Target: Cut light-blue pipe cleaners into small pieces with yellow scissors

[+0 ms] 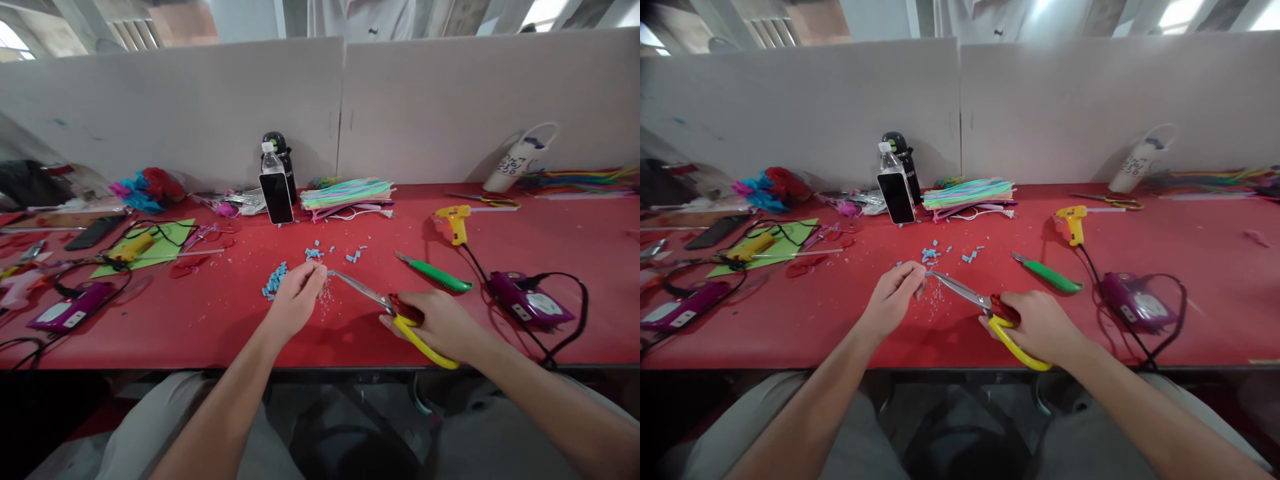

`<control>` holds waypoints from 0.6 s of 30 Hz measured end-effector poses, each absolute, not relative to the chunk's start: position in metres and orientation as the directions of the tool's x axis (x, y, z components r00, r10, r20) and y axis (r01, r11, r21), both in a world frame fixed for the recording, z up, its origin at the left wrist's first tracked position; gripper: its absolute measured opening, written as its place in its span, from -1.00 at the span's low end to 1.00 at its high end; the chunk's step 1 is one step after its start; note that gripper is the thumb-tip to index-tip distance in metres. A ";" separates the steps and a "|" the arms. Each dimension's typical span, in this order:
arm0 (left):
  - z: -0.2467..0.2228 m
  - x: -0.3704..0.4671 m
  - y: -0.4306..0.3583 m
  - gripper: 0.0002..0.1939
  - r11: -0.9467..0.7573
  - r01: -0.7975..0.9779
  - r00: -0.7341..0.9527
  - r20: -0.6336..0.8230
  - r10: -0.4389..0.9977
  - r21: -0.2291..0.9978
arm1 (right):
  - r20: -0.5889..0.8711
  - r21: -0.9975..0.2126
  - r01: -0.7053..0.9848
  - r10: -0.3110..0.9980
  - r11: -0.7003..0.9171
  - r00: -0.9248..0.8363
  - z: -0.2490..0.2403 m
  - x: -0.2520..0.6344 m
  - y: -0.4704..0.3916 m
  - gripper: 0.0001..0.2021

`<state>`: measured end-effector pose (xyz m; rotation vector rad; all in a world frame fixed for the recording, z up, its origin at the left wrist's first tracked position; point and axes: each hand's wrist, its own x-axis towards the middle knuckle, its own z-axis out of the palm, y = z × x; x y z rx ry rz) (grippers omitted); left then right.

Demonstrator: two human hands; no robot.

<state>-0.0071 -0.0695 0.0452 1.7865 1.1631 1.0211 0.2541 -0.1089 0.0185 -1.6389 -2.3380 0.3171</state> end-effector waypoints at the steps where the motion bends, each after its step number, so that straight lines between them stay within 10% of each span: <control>1: 0.045 -0.007 -0.070 -0.63 -0.297 0.333 0.268 0.212 0.940 0.895 | 0.092 -0.325 0.884 0.941 0.336 -0.324 0.018 0.254 -0.109 -0.65; 18: 0.045 -0.007 -0.070 -0.64 -0.305 0.307 0.306 0.210 0.928 0.901 | 0.071 -0.308 0.893 0.944 0.328 -0.322 0.019 0.254 -0.109 -0.62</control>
